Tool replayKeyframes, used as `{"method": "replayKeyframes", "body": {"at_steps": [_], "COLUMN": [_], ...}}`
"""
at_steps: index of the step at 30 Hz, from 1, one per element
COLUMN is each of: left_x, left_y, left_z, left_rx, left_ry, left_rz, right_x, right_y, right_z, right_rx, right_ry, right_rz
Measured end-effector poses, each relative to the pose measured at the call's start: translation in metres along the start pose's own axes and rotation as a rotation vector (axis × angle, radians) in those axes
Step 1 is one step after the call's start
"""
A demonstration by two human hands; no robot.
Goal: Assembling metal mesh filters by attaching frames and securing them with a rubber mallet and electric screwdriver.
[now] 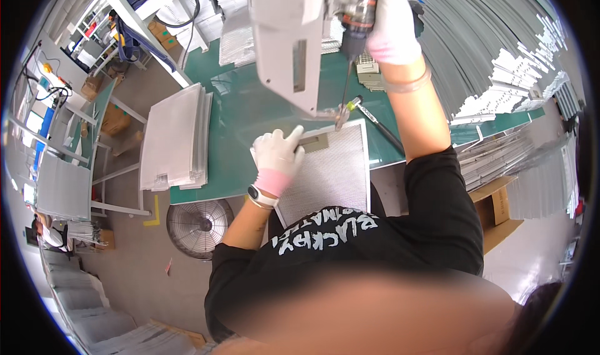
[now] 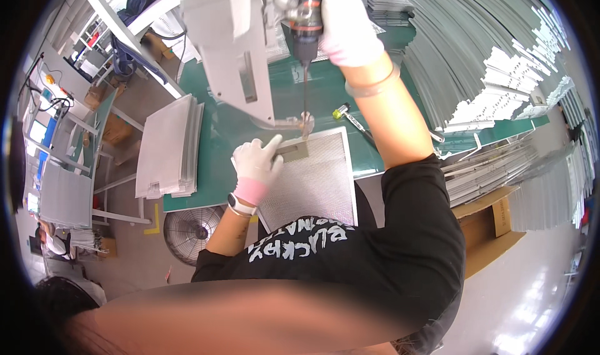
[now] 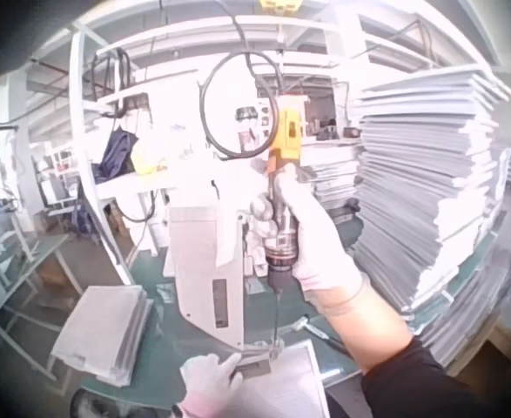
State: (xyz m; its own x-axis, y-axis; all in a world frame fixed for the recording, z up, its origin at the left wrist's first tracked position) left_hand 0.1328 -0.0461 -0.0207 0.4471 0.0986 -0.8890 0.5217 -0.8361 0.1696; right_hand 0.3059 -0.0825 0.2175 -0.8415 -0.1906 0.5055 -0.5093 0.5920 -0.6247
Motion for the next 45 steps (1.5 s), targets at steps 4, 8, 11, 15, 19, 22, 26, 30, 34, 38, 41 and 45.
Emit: {"method": "replayKeyframes", "body": {"at_steps": [4, 8, 11, 15, 19, 22, 26, 30, 34, 38, 41, 45], "left_x": [-0.037, -0.061, -0.064, -0.067, -0.066, -0.066, -0.057, -0.067, -0.044, -0.047, -0.049, -0.037], "left_y": [0.038, 0.06, 0.066, 0.07, 0.07, 0.07, 0.067, 0.078, 0.078, 0.08, 0.084, 0.082], "left_z": [0.013, 0.034, 0.039, 0.037, 0.04, 0.041, 0.041, 0.04, 0.051, 0.055, 0.05, 0.058], "left_rx": [0.098, 0.121, 0.115, 0.117, 0.119, 0.125, 0.105, 0.216, 0.096, 0.179, 0.179, 0.134], "left_ry": [0.173, 0.271, 0.258, 0.235, 0.231, 0.207, 0.137, 0.216, 0.063, 0.232, 0.177, 0.089], "left_rz": [0.134, 0.199, 0.18, 0.227, 0.217, 0.233, 0.197, 0.297, 0.424, 0.474, 0.494, 0.439], "right_x": [-0.013, -0.017, 0.002, 0.002, 0.0, 0.001, 0.007, 0.0, -0.001, 0.004, -0.004, -0.002], "right_y": [0.029, 0.031, 0.039, 0.041, 0.044, 0.042, 0.073, 0.076, 0.084, 0.088, 0.088, 0.089], "right_z": [0.021, 0.04, 0.048, 0.059, 0.057, 0.06, 0.089, 0.093, 0.098, 0.103, 0.105, 0.106], "right_rx": [0.072, 0.024, 0.138, 0.14, 0.003, 0.04, 0.122, 0.153, 0.152, 0.209, 0.148, 0.142], "right_ry": [0.099, 0.205, 0.188, 0.183, 0.186, 0.147, 0.212, 0.134, 0.064, 0.049, 0.063, 0.068], "right_rz": [-0.183, 0.061, -0.435, 0.08, 0.187, 0.207, 0.167, 0.022, -0.052, -0.106, -0.016, -0.007]}}
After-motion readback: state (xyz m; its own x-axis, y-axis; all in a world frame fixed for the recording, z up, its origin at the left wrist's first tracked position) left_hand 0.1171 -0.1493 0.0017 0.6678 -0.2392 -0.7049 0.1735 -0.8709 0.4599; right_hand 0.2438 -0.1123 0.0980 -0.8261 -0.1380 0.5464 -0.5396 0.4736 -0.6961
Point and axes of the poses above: each hand's wrist, its own z-axis away from the middle knuckle, its own x-axis out of the palm, y = z × x, the point moved 8 cm from there along -z, towards the middle knuckle, and after that the axes turned 3 degrees about y, right-handed, at the moved point
